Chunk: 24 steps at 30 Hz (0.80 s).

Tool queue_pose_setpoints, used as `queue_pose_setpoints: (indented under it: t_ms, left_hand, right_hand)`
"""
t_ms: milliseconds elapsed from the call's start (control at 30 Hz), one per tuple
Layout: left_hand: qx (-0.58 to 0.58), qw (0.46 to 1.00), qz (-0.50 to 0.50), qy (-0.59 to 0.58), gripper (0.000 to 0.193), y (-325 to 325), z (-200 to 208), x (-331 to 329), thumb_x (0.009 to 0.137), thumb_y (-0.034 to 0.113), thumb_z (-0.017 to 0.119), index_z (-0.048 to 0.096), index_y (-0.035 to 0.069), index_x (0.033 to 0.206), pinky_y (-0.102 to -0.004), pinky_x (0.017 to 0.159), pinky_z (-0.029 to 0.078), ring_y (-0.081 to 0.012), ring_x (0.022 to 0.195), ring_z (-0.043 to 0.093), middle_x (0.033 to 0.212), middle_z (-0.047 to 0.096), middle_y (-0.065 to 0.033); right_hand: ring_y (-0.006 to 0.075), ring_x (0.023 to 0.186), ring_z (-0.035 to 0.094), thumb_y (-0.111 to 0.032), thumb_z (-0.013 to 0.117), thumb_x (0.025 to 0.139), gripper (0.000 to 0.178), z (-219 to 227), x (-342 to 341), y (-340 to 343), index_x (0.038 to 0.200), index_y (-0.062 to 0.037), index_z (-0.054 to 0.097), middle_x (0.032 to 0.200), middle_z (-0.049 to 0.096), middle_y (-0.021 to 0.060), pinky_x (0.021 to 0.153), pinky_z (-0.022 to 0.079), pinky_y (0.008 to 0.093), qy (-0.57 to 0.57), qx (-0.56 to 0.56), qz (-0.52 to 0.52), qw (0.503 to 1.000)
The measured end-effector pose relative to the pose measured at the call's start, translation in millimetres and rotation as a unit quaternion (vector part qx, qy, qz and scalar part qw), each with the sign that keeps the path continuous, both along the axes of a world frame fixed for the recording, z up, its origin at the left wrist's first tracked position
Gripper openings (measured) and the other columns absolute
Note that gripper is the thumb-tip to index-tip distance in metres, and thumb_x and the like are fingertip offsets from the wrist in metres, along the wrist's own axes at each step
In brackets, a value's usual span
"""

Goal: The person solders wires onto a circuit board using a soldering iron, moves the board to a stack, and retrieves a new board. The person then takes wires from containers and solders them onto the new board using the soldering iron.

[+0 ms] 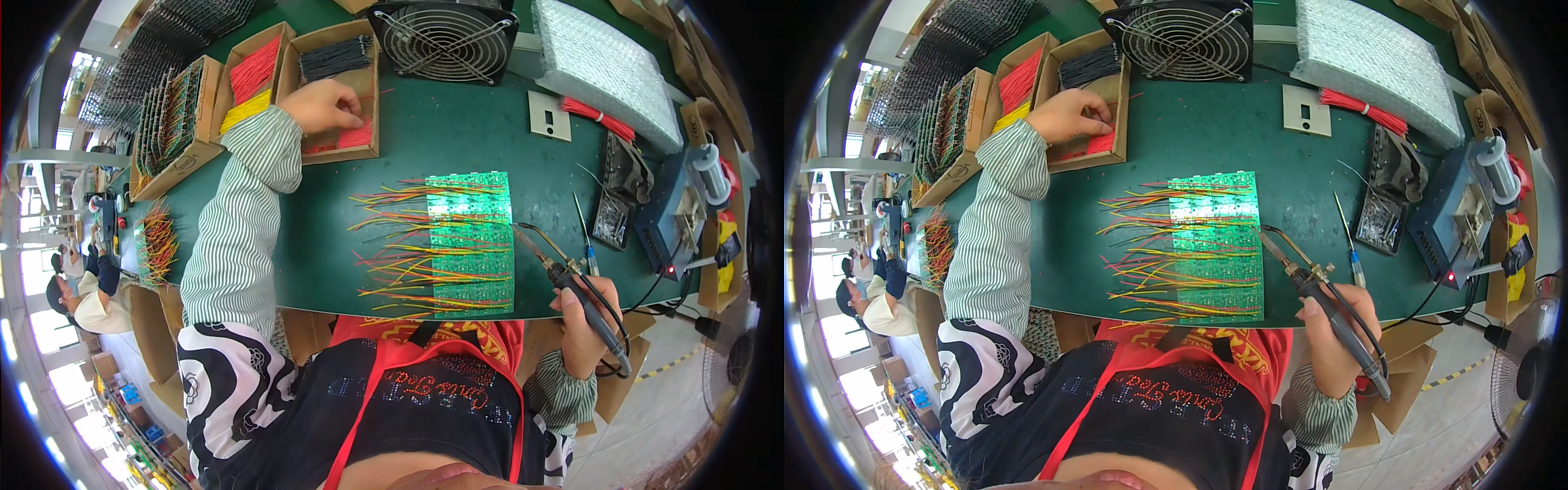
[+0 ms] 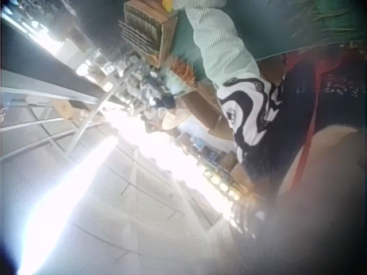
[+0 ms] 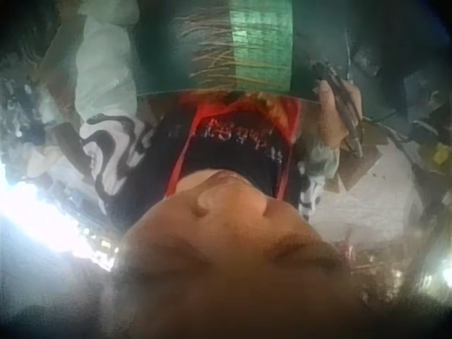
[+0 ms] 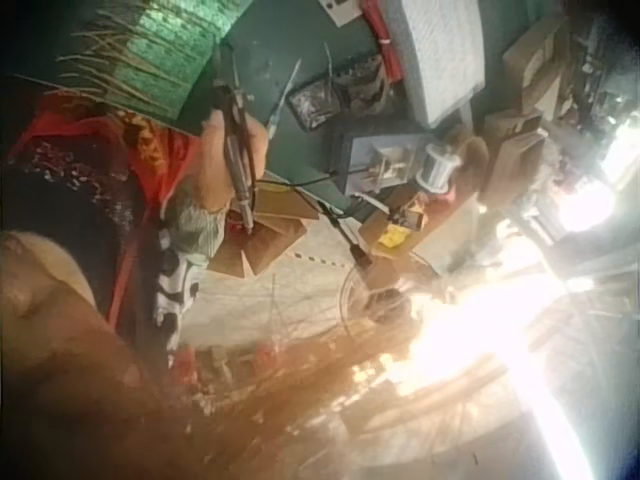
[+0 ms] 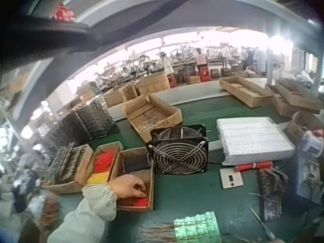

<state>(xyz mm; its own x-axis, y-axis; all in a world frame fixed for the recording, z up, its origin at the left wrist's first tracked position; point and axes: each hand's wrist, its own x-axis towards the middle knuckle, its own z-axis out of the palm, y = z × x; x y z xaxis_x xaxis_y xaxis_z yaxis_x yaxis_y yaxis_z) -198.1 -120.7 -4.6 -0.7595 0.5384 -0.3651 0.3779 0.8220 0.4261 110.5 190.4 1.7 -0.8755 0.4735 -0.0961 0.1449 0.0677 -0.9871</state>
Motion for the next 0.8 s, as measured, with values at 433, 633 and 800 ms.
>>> queue_pose_setpoints:
  t_ms: [433, 633, 800]
  left_hand:
    - [0.012, 0.996, -0.05, 0.068, 0.018, -4, -1, 10, 0.08, 0.017, 0.062, 0.059, 0.0, 0.086, -0.032, 0.065, 0.044, -0.0229, 0.07, 0.057, 0.077, 0.061, -0.0131]
    - [0.048, 0.993, -0.003, 0.105, 0.015, -10, -10, 13, 0.081, 0.014, 0.06, 0.06, 0.001, 0.087, -0.0327, 0.064, 0.044, -0.022, 0.068, 0.055, 0.076, 0.061, -0.012]
    - [0.049, 0.994, 0.037, 0.096, 0.02, -6, -4, 15, 0.08, 0.017, 0.061, 0.064, 0.001, 0.092, -0.0334, 0.071, 0.047, -0.0284, 0.079, 0.061, 0.085, 0.064, -0.0159]
  right_hand:
    - [0.0146, 0.061, 0.061, 0.002, 0.062, 0.073, 0.018, 3, -18, -9, 0.09, 0.0034, 0.054, 0.075, 0.063, 0.0138, 0.057, 0.049, 0.0234, -0.01, 0.005, -0.001, 1.0]
    - [0.0148, 0.061, 0.061, 0.003, 0.061, 0.073, 0.018, 2, -15, -9, 0.09, 0.0036, 0.054, 0.075, 0.063, 0.014, 0.057, 0.049, 0.0238, 0.006, 0.008, 0.0, 1.0]
    - [0.0145, 0.061, 0.061, 0.003, 0.061, 0.073, 0.019, 2, -13, -9, 0.09, 0.0035, 0.054, 0.075, 0.063, 0.0138, 0.057, 0.049, 0.0237, 0.002, 0.006, -0.001, 1.0]
